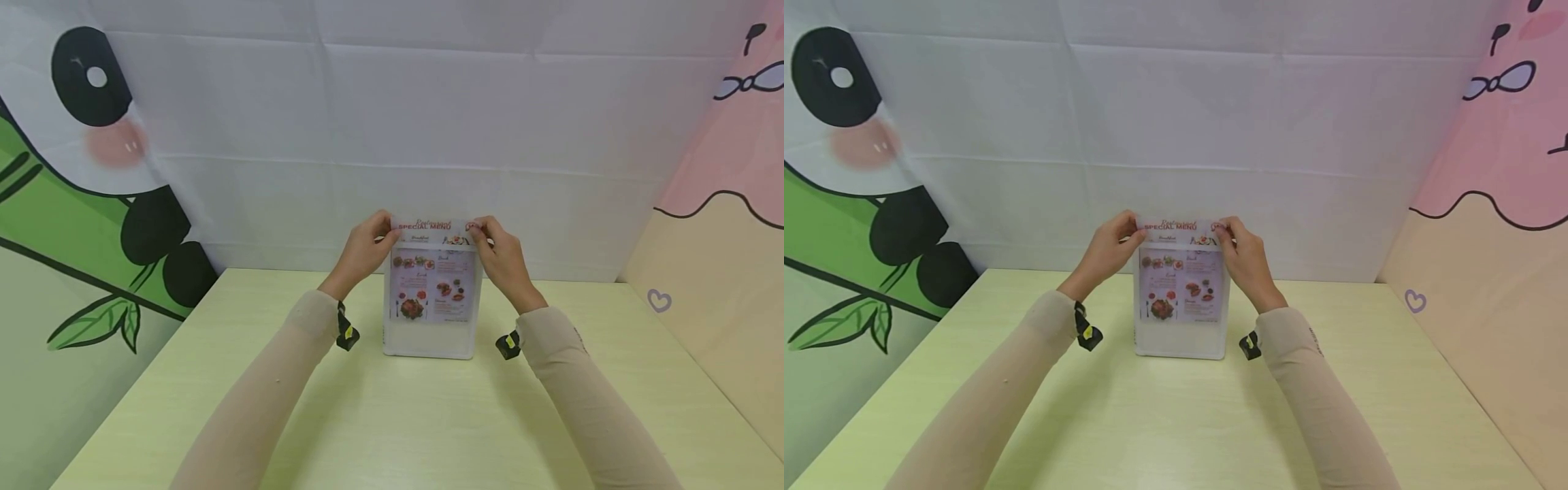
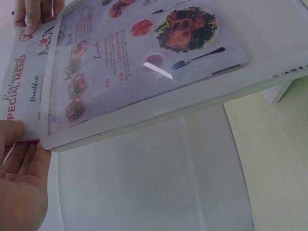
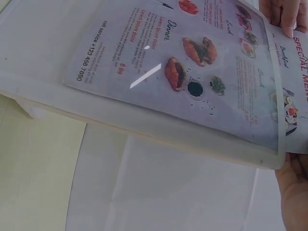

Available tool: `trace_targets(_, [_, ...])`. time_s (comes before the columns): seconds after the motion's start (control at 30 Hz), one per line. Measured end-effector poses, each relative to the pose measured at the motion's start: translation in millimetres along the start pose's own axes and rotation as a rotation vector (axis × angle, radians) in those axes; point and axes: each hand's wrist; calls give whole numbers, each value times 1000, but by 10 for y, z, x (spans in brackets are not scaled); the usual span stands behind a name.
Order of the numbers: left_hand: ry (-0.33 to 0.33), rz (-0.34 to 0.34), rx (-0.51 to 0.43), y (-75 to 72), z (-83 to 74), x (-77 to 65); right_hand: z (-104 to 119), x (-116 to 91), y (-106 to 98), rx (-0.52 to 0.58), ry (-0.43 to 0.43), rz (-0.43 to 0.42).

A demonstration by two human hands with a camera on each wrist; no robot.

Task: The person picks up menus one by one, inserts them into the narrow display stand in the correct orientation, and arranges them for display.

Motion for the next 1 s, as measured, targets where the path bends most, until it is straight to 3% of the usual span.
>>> trace_targets(0.77, [-30, 33, 36, -12, 5, -1, -1, 1, 18, -14, -18, -40])
trace_targets(1.0, [-16, 13, 36, -2, -2, 3, -4, 8, 33, -16, -1, -44])
Point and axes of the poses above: each hand's wrist, its own x-axis towards the middle knuckle, its own y-axis out of the palm, z = x × y, and after that the axes turned 1 degree about -x, right-handed
